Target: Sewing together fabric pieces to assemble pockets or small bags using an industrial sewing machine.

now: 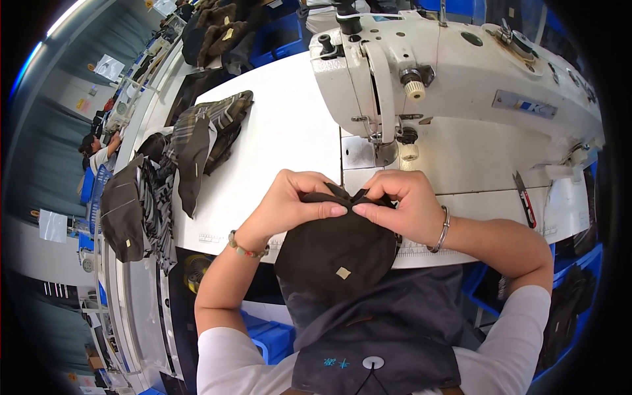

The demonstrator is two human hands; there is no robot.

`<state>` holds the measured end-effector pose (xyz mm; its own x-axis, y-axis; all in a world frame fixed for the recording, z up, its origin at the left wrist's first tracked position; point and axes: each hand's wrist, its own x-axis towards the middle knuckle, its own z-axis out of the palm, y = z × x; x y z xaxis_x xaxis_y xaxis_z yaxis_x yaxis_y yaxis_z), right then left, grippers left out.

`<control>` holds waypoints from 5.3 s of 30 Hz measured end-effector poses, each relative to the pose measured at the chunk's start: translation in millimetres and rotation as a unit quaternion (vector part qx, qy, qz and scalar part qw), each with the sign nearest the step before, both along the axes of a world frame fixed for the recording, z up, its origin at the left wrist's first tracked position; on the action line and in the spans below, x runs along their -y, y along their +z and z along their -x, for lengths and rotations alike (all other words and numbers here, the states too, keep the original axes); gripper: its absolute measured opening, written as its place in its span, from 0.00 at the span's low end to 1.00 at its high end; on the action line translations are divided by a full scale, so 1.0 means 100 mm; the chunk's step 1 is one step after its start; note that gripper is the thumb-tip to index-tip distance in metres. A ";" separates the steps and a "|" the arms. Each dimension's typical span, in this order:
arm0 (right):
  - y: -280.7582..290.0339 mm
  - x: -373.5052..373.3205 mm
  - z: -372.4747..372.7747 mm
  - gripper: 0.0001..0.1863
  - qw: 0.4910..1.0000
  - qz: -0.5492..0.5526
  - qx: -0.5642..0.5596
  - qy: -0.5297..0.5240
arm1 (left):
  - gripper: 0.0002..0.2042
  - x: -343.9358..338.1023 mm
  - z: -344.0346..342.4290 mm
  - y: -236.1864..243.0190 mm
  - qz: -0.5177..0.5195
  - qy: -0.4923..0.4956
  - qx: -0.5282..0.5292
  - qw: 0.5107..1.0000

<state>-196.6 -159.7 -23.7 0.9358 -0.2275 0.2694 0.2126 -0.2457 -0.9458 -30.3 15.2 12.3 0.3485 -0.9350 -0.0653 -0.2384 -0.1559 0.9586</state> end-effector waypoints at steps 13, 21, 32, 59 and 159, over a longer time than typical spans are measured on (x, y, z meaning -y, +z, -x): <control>-0.15 0.11 -0.12 0.07 0.996 0.061 0.047 -0.051 | 0.08 0.18 -0.25 -0.12 0.061 -0.070 0.141 0.986; -0.16 0.10 -0.12 0.06 0.990 0.117 0.069 -0.033 | 0.08 0.14 -0.24 -0.10 0.035 -0.058 0.135 0.989; -0.09 0.25 -0.20 0.18 0.954 -0.233 -0.143 0.121 | 0.11 -0.01 -0.98 -0.18 -0.008 -0.100 0.001 0.995; -0.22 0.12 -0.16 0.07 0.997 -0.063 -0.041 0.017 | 0.10 -0.01 -0.72 -0.05 0.007 -0.219 0.040 0.975; -0.24 0.06 -0.10 0.16 0.979 0.149 -0.077 0.115 | 0.27 -1.52 -1.07 -0.06 -0.124 0.302 0.687 0.649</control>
